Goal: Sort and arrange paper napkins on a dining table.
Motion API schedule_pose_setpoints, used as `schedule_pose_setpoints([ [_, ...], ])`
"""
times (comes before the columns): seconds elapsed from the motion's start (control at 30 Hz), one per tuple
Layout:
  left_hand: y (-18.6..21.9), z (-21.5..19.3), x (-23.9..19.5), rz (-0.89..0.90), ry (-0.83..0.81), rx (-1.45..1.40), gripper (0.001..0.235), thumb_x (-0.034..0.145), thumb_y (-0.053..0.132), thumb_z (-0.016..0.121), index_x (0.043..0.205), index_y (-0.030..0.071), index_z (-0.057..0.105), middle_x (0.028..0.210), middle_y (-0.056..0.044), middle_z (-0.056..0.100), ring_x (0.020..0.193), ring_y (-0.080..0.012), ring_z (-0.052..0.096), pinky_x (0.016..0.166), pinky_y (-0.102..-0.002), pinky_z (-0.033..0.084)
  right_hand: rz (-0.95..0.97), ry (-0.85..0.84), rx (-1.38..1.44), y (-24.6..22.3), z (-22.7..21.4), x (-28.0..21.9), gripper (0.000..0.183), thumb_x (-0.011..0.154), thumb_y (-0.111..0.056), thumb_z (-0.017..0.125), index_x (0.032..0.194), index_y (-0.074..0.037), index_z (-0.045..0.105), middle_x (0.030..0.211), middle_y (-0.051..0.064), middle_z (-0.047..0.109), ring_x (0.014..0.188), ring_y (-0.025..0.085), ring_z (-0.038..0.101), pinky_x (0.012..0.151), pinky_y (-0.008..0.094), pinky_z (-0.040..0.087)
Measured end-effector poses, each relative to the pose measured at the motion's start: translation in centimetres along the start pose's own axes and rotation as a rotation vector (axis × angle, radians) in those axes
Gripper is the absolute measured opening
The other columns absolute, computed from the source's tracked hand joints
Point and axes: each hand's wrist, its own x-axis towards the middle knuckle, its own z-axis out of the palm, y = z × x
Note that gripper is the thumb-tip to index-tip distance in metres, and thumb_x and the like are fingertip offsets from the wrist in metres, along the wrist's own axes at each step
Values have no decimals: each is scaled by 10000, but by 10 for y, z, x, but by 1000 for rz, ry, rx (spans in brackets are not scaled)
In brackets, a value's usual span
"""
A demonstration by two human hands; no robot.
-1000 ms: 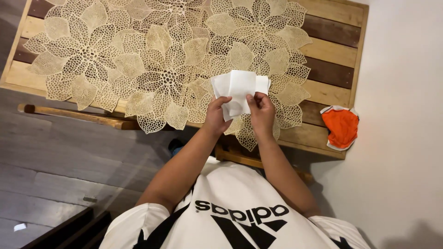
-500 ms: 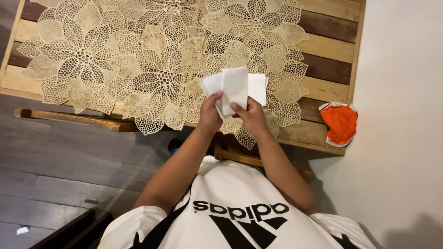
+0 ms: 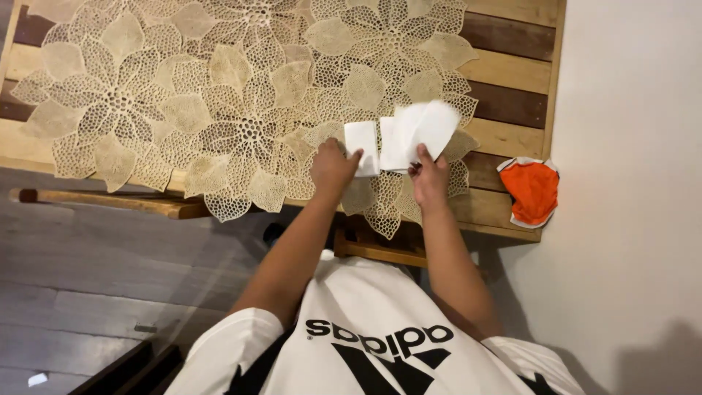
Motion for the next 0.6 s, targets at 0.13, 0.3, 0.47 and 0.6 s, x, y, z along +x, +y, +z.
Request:
schedule_pose_setpoints([
  [0.13,13,19,-1,44,107,158,695,766,489,843,1236,58,566,1238,-143,566,1135,-350,552,907,-547,472,-1,-59,83,7,-5,2,463,857,-279,829,1198,-54,612,1011,74,654,838,198,593,685,330,507],
  [0.3,5,49,22,35,141,66,425,856,226,750,1228,89,596,1191,-136,642,1114,-328,610,900,-518,512,-17,-115,127,-13,4,-21,442,877,-260,805,1228,-85,603,1062,50,677,887,186,625,708,318,530],
  [0.47,-10,59,37,-52,159,-232,500,805,69,698,1295,85,595,1083,-157,733,938,-302,726,853,-430,580,-43,-231,166,-18,7,-24,446,902,-267,795,1258,-87,596,1090,33,675,916,168,633,707,300,525],
  [0.6,-24,57,48,-39,190,-458,308,803,136,768,1089,28,734,998,-164,765,898,-292,739,858,-396,577,-36,-298,156,-30,19,-33,462,898,-271,809,1257,-72,596,1104,51,679,937,191,647,727,322,549],
])
